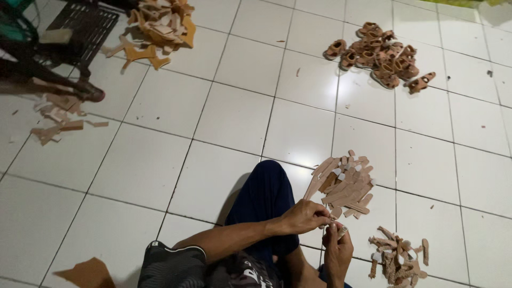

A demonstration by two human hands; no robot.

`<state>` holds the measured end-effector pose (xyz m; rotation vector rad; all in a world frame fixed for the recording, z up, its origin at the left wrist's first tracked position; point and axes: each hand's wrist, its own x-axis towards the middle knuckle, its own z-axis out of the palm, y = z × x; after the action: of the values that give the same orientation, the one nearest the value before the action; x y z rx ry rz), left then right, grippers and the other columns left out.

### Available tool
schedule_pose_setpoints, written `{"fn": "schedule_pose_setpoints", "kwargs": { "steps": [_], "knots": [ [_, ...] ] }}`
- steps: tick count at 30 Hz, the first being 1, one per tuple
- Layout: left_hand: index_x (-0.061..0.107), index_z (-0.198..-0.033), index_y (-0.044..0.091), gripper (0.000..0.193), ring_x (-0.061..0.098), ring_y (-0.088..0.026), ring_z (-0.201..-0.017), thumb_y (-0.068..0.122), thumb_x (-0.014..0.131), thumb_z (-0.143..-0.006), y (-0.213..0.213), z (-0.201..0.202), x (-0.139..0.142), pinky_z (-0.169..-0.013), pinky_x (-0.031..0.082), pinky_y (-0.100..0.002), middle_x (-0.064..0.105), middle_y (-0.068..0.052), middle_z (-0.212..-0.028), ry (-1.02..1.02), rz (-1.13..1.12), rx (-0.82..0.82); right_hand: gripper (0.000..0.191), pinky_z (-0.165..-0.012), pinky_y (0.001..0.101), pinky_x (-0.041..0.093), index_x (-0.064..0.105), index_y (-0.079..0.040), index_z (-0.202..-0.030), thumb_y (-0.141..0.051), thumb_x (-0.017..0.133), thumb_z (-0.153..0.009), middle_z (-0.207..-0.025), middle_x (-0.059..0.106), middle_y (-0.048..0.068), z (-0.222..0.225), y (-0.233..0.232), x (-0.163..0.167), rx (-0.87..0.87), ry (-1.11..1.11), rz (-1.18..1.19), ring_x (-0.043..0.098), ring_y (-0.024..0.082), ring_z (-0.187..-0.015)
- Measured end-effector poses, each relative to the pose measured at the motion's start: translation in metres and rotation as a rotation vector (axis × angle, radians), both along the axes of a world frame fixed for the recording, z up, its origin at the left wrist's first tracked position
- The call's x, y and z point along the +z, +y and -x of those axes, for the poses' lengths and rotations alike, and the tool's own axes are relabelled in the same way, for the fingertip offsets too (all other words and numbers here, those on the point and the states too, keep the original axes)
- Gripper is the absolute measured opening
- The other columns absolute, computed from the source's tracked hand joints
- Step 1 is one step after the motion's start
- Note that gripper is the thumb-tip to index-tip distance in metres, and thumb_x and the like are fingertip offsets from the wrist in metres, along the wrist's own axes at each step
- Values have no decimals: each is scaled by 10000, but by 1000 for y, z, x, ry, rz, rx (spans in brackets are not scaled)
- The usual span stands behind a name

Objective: The person sits on the floor and repeatedly picks up small wooden pieces and white cylindrical inserts, then presses them together to form assembled units. The person places the finished assemblies into a growing pile on the floor.

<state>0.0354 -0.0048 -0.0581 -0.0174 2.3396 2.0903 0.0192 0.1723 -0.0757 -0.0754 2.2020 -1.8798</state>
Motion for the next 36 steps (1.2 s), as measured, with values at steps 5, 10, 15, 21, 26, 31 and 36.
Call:
{"fn": "schedule_pose_setpoints", "kwargs": {
  "steps": [5,10,15,21,26,31,36],
  "knots": [
    [765,-1056,2,258,746,-145,-732,224,673,-959,-2,-12,0,-666,590,-288,772,-105,-837,-11,-10,9,280,-524,224,357,645,45,-1156,-206,556,-1068,-719,522,-6,-9,3,-2,21,-14,-5,443,57,-614],
    [766,-1072,15,294,766,-168,-752,271,677,-958,13,-15,0,-714,614,-291,785,-118,-879,-8,39,-15,288,-503,219,341,624,46,-1186,-208,557,-1066,-741,540,3,-15,16,-5,-1,-21,66,447,53,-601],
    [783,-1076,15,361,775,-217,-797,336,703,-932,26,-21,-5,-760,615,-321,781,-142,-905,16,101,-4,274,-489,214,348,611,61,-1183,-184,572,-1066,-793,573,25,-21,21,0,-24,-49,202,452,52,-588],
    [782,-1045,8,365,777,-226,-831,342,711,-919,28,-32,-2,-785,619,-329,785,-148,-920,25,71,21,279,-469,212,346,613,47,-1210,-176,579,-1045,-778,588,32,-27,15,9,-30,-88,197,463,55,-562],
    [771,-1025,-14,401,775,-222,-892,373,720,-929,19,-32,6,-818,615,-331,784,-154,-928,-4,39,18,278,-436,222,325,612,76,-1186,-163,585,-1047,-686,551,41,-22,4,10,-8,-31,210,438,57,-506],
    [763,-1070,-20,420,772,-234,-862,372,708,-931,21,-18,8,-800,616,-341,779,-155,-937,-98,12,-74,274,-404,228,298,626,83,-1160,-160,560,-1051,-648,522,40,-11,11,10,-7,-44,197,413,55,-463],
    [746,-1065,-36,378,767,-194,-847,317,707,-937,28,1,11,-791,606,-312,776,-137,-923,-112,-30,-135,245,-392,265,334,633,59,-1090,-158,557,-1004,-623,596,71,3,26,11,-104,-69,127,446,90,-443]
  ]
}}
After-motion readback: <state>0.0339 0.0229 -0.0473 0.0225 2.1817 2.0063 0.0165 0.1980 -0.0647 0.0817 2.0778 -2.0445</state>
